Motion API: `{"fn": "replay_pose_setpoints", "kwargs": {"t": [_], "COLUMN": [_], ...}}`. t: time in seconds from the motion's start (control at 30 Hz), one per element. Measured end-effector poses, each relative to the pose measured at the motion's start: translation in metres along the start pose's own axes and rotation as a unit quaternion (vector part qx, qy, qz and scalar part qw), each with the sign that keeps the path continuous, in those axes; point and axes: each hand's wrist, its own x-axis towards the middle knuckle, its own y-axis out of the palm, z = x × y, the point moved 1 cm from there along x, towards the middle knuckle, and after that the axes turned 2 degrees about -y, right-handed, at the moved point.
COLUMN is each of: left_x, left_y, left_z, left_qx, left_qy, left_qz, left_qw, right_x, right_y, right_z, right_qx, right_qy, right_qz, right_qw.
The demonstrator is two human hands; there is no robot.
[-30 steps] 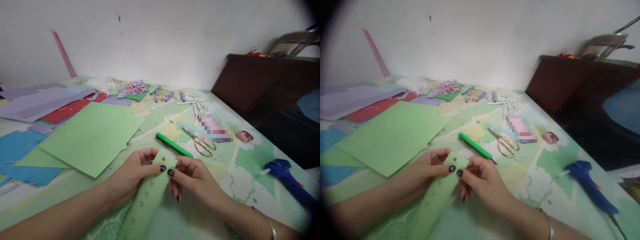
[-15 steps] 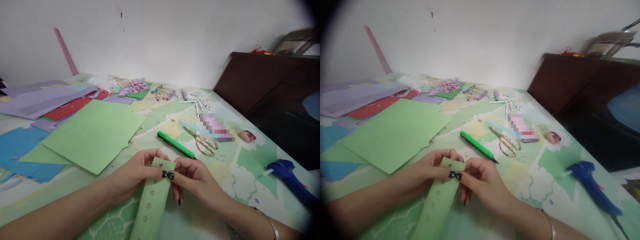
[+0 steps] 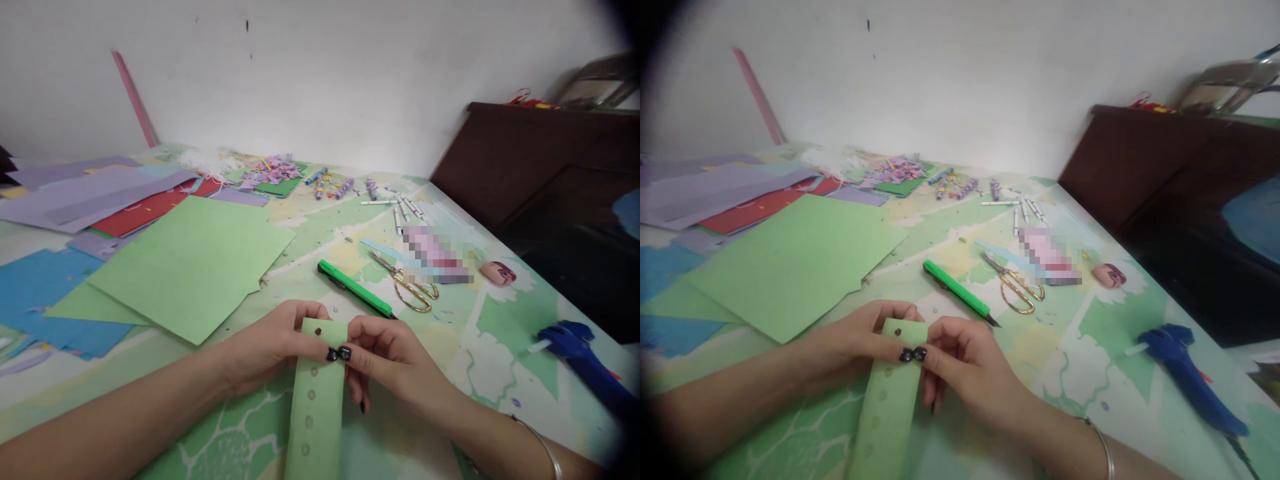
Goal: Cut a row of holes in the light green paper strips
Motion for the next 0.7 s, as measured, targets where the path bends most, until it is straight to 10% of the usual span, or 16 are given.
{"fn": "replay_pose_setpoints", "kwargs": {"t": [0.7], "left_x": [-0.0005], "left_y": [-0.0002], "left_z": [-0.0093], "left_qx": [0.042], "left_qy": [0.069], "left_qz": [-0.084], "left_qw": [0.993], "right_x": [-0.0005], "right_y": [-0.0035], "right_z": [0.0055], "right_qx": [-0.030], "right_qy": [-0.026], "right_qz": [-0.036], "right_qw": [0.999]}}
